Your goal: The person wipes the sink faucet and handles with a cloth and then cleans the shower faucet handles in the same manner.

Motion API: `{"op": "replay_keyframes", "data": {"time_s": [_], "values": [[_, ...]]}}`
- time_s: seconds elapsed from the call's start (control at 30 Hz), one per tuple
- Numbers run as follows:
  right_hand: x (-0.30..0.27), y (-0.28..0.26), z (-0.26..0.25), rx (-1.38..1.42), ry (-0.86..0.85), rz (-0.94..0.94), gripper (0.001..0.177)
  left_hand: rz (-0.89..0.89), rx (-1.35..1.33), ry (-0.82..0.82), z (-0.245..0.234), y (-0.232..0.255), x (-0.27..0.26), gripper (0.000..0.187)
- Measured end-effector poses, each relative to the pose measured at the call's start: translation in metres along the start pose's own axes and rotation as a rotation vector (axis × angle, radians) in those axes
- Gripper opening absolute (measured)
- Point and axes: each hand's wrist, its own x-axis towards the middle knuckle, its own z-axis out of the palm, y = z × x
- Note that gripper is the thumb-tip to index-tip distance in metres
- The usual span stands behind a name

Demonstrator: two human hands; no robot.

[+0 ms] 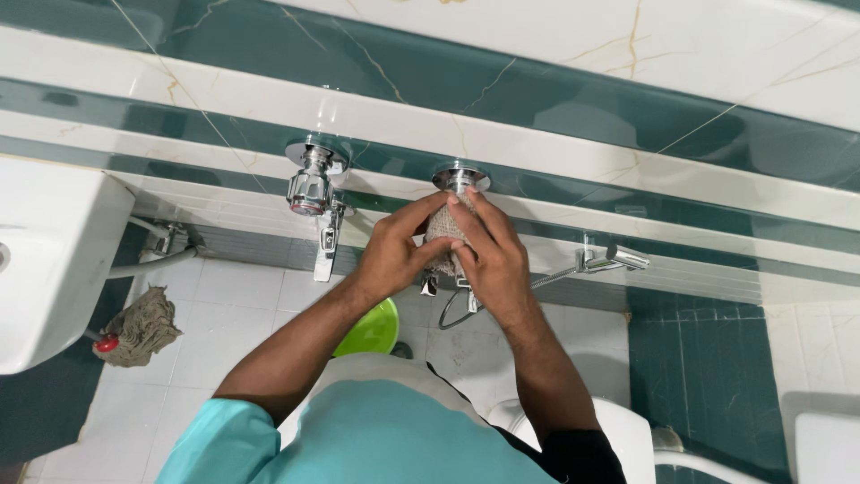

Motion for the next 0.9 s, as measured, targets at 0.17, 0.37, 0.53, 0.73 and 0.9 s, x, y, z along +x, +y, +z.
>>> {"op": "replay_keyframes", "data": {"time_s": [0.17,0.37,0.53,0.73,0.9], "values": [[-0.017,-0.001,0.016,0.012,0.149,0.022,0.052,0.272,0.215,0.134,0.006,0.002,-0.015,0.048],[-0.038,0.005,0.032,0.009,0.375,-0.059,0.046,0.168,0.320,0.132,0.018,0.008,-0.038,0.037],[-0.032,-0.001,0.032,-0.026,0.305,-0.010,0.046,0.293,0.319,0.174,0.013,0.011,-0.034,0.041],[-0.015,-0.017,0.012,-0.155,0.043,0.097,0.057,0.155,0.374,0.117,0.008,0.011,-0.015,0.052],[-0.027,-0.024,0.005,0.081,0.095,0.168,0.047,0.008,-0.058,0.068,0.007,0.012,-0.022,0.053]]}}
